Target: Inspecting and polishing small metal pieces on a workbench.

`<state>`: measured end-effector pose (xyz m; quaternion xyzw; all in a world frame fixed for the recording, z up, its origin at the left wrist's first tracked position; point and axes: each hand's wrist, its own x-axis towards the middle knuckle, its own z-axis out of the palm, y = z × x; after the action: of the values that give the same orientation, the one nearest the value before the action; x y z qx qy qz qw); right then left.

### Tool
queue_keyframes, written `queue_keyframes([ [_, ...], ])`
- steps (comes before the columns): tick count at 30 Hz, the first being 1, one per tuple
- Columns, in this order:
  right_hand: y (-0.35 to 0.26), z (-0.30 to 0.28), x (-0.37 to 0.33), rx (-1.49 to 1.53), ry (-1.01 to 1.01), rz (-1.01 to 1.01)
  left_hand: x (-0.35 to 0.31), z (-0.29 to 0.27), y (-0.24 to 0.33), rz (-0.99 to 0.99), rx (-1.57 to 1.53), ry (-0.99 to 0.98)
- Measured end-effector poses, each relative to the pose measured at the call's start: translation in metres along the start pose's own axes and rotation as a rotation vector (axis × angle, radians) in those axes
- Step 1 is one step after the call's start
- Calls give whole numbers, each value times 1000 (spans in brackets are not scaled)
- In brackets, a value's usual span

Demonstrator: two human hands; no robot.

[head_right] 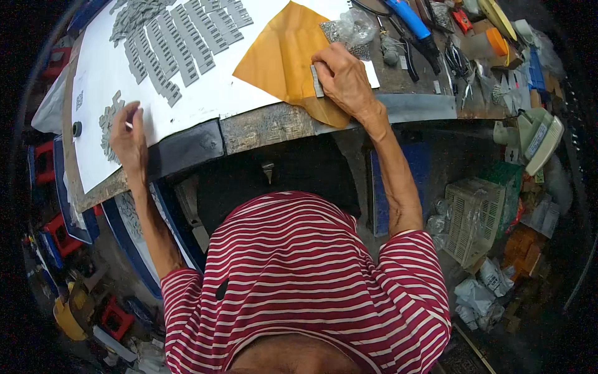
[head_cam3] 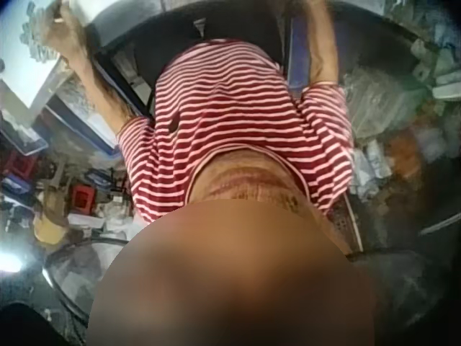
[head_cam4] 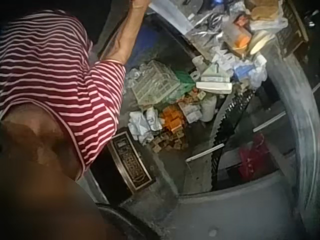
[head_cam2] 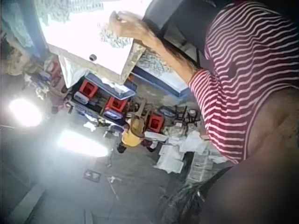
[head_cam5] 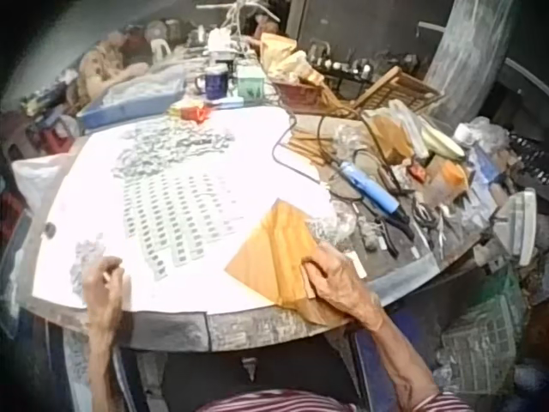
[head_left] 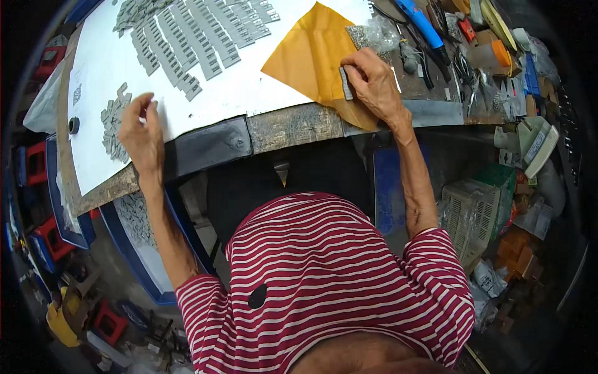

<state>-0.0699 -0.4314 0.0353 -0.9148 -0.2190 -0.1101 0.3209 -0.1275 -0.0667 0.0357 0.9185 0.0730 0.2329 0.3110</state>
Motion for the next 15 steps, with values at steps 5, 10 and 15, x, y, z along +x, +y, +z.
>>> queue_keyframes([
  [5, 6, 1, 7, -82, -83, -203, -38, -4, 18, -114, -27, 46],
  [10, 5, 0, 14, -222, -241, -285, -47, 4, 17, -7, 1, 220],
  [15, 4, -7, 19, -258, -356, -327, -46, 7, 15, 72, 22, 297],
])
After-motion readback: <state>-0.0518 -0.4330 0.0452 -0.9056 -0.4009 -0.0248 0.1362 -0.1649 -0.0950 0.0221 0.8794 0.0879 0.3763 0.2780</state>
